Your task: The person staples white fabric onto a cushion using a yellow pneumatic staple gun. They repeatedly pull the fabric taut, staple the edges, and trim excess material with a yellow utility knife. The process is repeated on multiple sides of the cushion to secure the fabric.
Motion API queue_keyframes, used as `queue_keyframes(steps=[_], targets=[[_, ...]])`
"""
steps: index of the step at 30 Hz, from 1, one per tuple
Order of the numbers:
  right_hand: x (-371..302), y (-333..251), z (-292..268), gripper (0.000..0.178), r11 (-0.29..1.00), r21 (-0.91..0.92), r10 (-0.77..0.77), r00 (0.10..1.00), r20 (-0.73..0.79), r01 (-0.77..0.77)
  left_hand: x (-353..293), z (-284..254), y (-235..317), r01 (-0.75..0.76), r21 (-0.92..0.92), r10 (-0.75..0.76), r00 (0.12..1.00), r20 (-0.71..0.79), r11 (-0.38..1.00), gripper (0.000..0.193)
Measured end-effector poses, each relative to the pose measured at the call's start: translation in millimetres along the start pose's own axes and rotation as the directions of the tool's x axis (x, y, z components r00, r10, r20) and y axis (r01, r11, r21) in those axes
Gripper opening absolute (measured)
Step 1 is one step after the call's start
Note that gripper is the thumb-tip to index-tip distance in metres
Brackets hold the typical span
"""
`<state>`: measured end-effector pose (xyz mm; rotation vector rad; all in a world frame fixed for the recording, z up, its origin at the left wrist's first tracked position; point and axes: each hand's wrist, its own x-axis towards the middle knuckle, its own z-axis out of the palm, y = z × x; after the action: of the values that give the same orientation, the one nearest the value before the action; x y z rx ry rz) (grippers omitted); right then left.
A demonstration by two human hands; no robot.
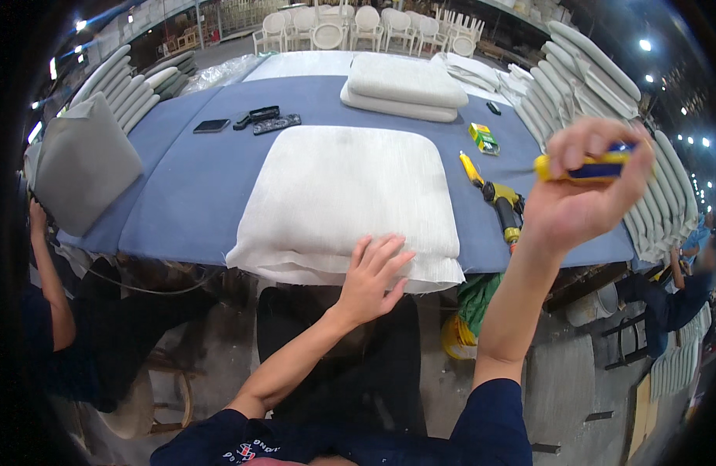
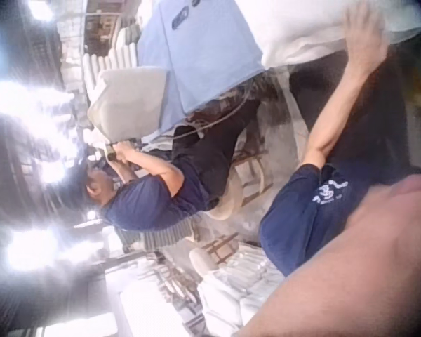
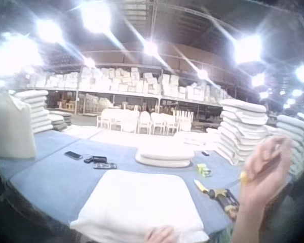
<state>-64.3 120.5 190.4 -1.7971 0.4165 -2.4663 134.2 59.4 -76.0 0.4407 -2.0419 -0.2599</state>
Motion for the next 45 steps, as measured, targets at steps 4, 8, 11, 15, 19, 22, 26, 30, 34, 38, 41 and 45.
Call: queue_keyframes(steps=[4, 8, 11, 15, 19, 22, 26, 30, 34, 38, 41, 45], targets=[[-13.2, 65.1, -20.8, 0.021, 0.901, -0.354, -0.37, 0.871, -0.324, 0.251, -8.6, 4.8, 1.5, -0.013, 0.157, 0.001, 0.997, 0.074, 0.988, 0.05], [-89.8, 176.5, -144.0, 0.018, 0.698, -0.715, 0.075, 0.997, 0.003, -0.05, -2.5, 2.2, -2.9, -0.058, 0.175, 0.045, 0.996, 0.078, 0.983, 0.043], [-165.3, 201.8, -189.9, 0.023, 0.503, -0.822, 0.2, 0.961, -0.189, -0.266, 7.9, 2.4, -10.7, -0.086, 0.181, 0.067, 0.992, 0.105, 0.98, 0.034], [-186.5, 188.3, -168.4, 0.025, 0.566, -0.735, 0.303, 0.923, -0.237, -0.374, 16.7, 2.7, -21.9, -0.154, 0.278, 0.132, 0.987, 0.097, 0.948, 0.022], [-180.5, 181.5, -165.2, 0.024, 0.528, -0.735, 0.264, 0.905, -0.335, -0.426, 20.5, 12.0, -23.3, -0.156, 0.313, 0.144, 0.988, 0.061, 0.937, 0.02], [-179.8, 178.9, -167.6, 0.027, 0.627, -0.63, 0.202, 0.876, -0.437, -0.459, 17.5, 17.0, -22.5, -0.152, 0.306, 0.154, 0.988, 0.016, 0.94, 0.018], [-180.5, 179.8, -170.6, 0.031, 0.595, -0.687, 0.255, 0.909, -0.33, -0.417, 22.1, 16.2, -22.9, -0.209, 0.364, 0.21, 0.977, 0.039, 0.907, 0.013], [-177.8, 176.9, -171.4, 0.026, 0.573, -0.731, 0.137, 0.923, -0.36, -0.37, 23.1, 13.0, -25.9, -0.241, 0.373, 0.212, 0.97, 0.118, 0.896, 0.012], [-177.3, 173.1, -183.8, 0.019, 0.523, -0.779, 0.055, 0.926, -0.373, -0.345, 25.8, 13.1, -22.7, -0.247, 0.336, 0.207, 0.967, 0.148, 0.909, 0.022], [-182.0, 176.0, -180.5, 0.014, 0.121, -0.959, 0.067, 0.966, -0.249, -0.256, 8.8, 7.4, -0.9, -0.168, 0.283, 0.094, 0.962, 0.255, 0.944, 0.044], [-188.1, 170.3, -173.6, 0.013, -0.206, -0.96, 0.416, 0.872, -0.259, -0.187, -7.7, 7.2, 4.4, -0.175, 0.34, 0.057, 0.943, 0.329, 0.924, 0.056], [-193.2, 177.9, -176.6, 0.019, 0.072, -0.936, 0.444, 0.852, -0.279, -0.344, -17.9, 12.7, -2.8, -0.19, 0.35, 0.088, 0.954, 0.287, 0.917, 0.038]])
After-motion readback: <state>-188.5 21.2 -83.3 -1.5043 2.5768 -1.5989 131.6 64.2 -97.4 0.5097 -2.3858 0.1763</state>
